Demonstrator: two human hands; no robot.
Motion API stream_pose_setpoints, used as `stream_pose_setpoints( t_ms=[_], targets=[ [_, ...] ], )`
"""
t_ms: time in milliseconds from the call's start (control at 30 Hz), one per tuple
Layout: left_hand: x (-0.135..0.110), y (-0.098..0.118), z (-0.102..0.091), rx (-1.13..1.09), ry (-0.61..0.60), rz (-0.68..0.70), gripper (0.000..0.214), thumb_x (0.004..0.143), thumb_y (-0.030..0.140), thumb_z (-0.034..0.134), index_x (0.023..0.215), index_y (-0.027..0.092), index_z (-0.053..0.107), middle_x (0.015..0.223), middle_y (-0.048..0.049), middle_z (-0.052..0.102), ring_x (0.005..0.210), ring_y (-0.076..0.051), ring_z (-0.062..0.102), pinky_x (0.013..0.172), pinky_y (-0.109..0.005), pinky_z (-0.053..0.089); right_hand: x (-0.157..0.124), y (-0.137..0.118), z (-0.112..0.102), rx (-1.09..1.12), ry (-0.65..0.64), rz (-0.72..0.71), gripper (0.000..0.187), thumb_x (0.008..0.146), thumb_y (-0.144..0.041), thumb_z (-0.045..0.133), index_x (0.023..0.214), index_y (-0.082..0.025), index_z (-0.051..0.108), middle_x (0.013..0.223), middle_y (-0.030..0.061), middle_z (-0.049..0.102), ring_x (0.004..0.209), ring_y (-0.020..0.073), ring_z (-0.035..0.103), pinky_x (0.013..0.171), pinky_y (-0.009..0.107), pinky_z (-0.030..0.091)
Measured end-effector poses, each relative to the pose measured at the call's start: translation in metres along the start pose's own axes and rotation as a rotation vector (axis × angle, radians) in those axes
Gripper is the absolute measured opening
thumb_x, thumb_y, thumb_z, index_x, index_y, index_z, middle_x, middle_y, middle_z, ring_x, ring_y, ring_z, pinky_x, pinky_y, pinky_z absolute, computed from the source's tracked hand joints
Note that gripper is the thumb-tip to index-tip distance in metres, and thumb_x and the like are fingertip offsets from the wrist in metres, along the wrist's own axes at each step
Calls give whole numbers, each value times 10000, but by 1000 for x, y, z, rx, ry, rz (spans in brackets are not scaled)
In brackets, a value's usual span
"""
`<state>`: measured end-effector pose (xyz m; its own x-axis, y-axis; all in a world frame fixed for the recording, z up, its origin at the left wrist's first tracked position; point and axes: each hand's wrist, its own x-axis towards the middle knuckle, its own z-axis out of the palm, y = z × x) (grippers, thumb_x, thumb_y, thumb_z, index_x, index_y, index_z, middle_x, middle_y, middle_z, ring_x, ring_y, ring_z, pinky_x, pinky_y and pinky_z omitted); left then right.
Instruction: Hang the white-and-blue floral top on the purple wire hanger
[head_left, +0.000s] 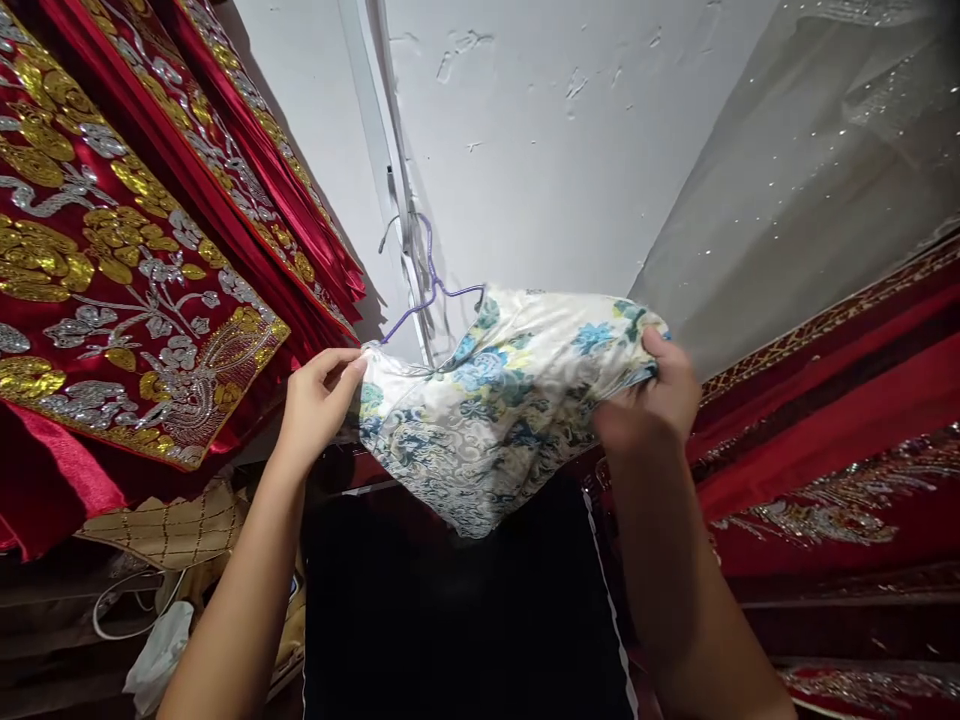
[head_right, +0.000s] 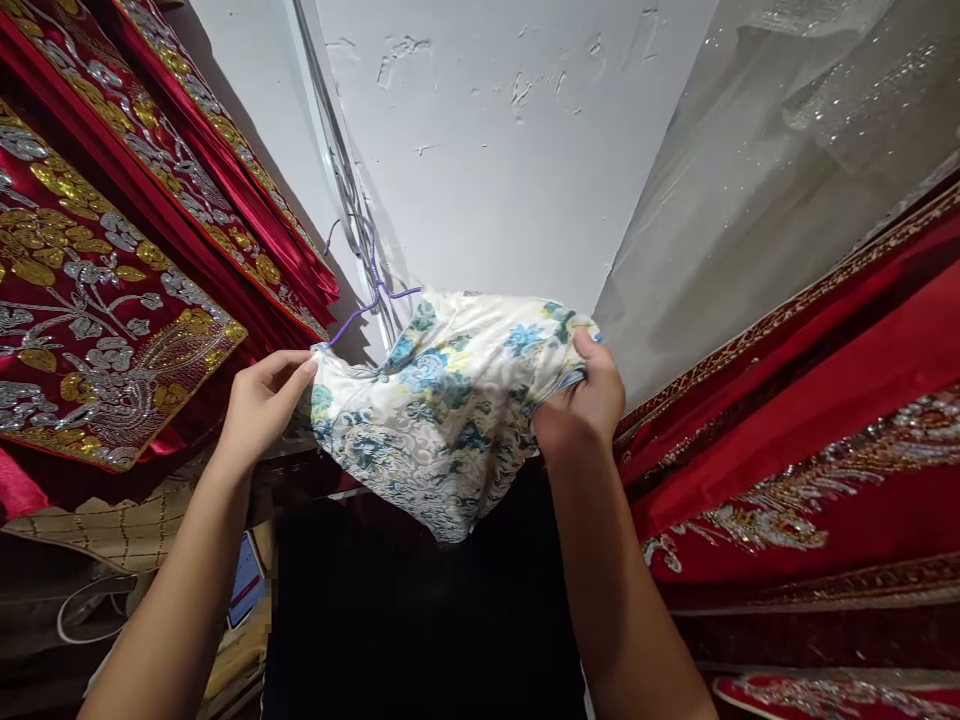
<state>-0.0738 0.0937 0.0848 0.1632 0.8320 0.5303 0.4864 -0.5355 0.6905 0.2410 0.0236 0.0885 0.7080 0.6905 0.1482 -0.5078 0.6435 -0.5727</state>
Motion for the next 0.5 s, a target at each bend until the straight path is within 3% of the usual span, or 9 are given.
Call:
stream_pose_setpoints(
  t_ms=[100, 200, 333, 500],
  targets=[
    [3, 16, 5, 49, 11, 92, 304, 939, 388, 560, 1067, 171, 730, 1036, -68, 728, 942, -204, 664, 844, -293, 512, 7, -8, 0, 85, -66, 19, 291, 913, -197, 420, 937, -172, 710, 998, 59, 734, 1097, 216, 678, 995, 417, 561],
    [5, 27, 7, 95, 21, 134, 304, 953, 370, 541, 1113, 183, 721, 1069, -61, 720, 985, -203, 658, 886, -299, 501, 0, -15, -1, 107, -104, 42, 306, 901, -189, 434, 1007, -194, 721, 1065, 50, 738, 1147, 217, 665, 1020, 386, 543],
    [5, 24, 7, 106, 36, 128, 313, 964, 364, 520, 1126, 182, 716, 1078, -65, 722, 1002, -208, 660, 900, -304, 502, -12, -12, -1, 118, -122, 72, 307, 890, -195, 457, 1068, -209, 706, 1096, 34, 736, 1135, 218, 673, 1029, 382, 543],
    [11, 16, -3, 150, 155, 165, 290, 957, 319, 532, 1077, 163, 745, 1024, -70, 732, 948, -201, 669, 887, -300, 506, -8, 3, 9, 116, -103, 191, 230, 885, -208, 525, 1050, -160, 678, 1037, 75, 736, 1141, 216, 662, 1059, 378, 522]
  ],
)
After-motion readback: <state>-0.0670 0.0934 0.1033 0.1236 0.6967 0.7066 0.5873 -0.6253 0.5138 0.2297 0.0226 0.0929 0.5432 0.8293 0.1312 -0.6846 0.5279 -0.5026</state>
